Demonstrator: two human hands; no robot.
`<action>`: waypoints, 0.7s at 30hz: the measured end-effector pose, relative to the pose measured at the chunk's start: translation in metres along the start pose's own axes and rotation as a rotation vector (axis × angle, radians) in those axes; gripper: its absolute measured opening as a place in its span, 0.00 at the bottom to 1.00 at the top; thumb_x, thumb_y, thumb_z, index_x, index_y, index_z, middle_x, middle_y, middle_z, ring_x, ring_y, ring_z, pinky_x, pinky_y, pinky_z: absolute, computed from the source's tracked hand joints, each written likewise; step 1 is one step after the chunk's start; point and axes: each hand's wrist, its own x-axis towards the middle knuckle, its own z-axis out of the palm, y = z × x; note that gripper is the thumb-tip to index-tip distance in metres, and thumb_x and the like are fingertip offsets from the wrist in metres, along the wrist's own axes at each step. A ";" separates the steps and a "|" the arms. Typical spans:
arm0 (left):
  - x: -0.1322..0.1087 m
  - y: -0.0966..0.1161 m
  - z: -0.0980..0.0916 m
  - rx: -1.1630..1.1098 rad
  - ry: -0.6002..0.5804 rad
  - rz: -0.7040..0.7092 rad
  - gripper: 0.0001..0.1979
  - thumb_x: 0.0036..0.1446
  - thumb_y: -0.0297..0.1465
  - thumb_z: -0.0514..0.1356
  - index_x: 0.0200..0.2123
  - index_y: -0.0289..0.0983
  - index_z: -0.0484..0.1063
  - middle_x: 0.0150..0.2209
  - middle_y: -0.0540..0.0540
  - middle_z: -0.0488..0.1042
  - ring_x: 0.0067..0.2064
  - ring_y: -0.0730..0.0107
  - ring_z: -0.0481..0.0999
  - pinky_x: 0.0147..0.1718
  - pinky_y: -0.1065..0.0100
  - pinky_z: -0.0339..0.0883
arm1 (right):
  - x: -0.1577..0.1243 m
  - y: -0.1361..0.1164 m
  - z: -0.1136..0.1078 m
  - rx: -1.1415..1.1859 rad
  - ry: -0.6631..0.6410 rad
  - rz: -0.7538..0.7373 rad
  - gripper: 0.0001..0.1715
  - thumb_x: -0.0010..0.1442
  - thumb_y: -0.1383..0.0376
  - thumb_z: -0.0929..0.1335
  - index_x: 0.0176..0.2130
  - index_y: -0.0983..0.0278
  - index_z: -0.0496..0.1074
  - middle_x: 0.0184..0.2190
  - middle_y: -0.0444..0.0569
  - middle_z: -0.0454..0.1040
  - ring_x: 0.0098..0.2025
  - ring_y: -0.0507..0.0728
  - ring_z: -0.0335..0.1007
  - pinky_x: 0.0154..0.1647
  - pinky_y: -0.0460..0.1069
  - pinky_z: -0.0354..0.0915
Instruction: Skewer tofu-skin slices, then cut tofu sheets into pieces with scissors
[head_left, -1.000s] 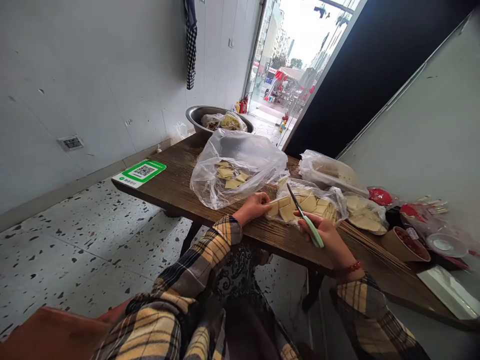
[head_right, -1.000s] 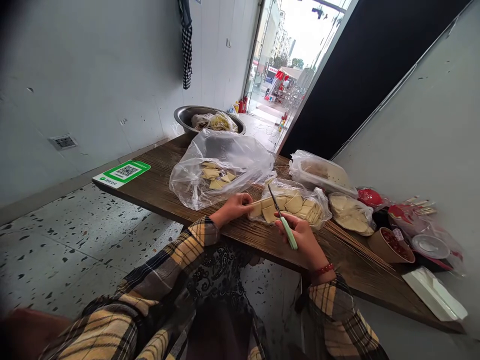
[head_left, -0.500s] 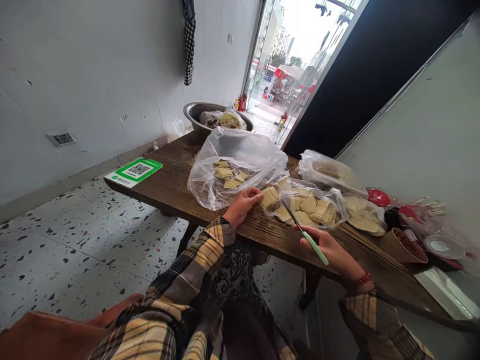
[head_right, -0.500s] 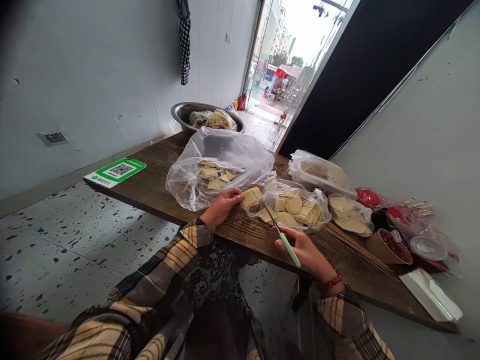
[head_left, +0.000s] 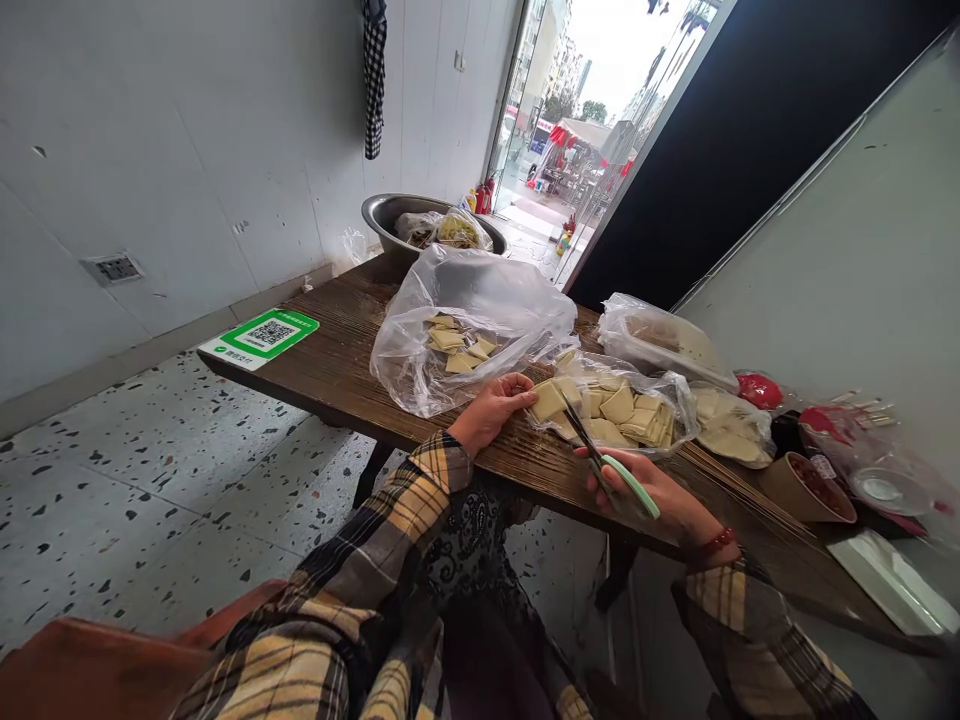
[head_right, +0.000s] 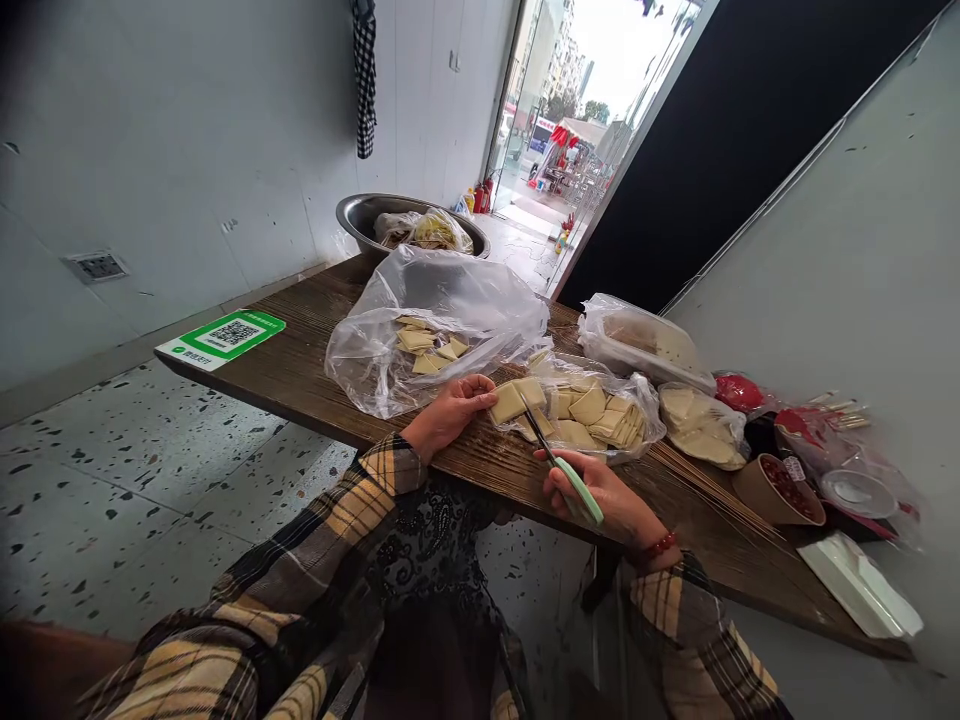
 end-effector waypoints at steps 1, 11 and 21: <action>0.000 0.000 -0.001 0.000 -0.010 -0.002 0.20 0.39 0.40 0.71 0.31 0.35 0.69 0.28 0.53 0.68 0.29 0.78 0.66 0.28 0.73 0.60 | 0.000 0.001 -0.001 0.020 -0.004 -0.001 0.32 0.55 0.49 0.71 0.54 0.63 0.68 0.33 0.48 0.70 0.30 0.52 0.65 0.30 0.47 0.64; 0.001 0.000 -0.002 0.055 -0.124 0.005 0.17 0.44 0.39 0.70 0.32 0.35 0.70 0.30 0.53 0.68 0.30 0.78 0.67 0.31 0.73 0.60 | -0.003 -0.004 -0.003 0.008 -0.033 -0.024 0.30 0.58 0.50 0.70 0.54 0.63 0.69 0.35 0.49 0.70 0.31 0.52 0.65 0.31 0.47 0.65; 0.002 -0.002 -0.002 0.046 -0.130 0.002 0.18 0.43 0.38 0.70 0.32 0.35 0.69 0.28 0.53 0.68 0.29 0.78 0.66 0.30 0.73 0.59 | -0.003 -0.002 -0.001 -0.064 0.017 -0.049 0.29 0.58 0.49 0.69 0.52 0.63 0.70 0.31 0.45 0.67 0.27 0.50 0.62 0.26 0.46 0.63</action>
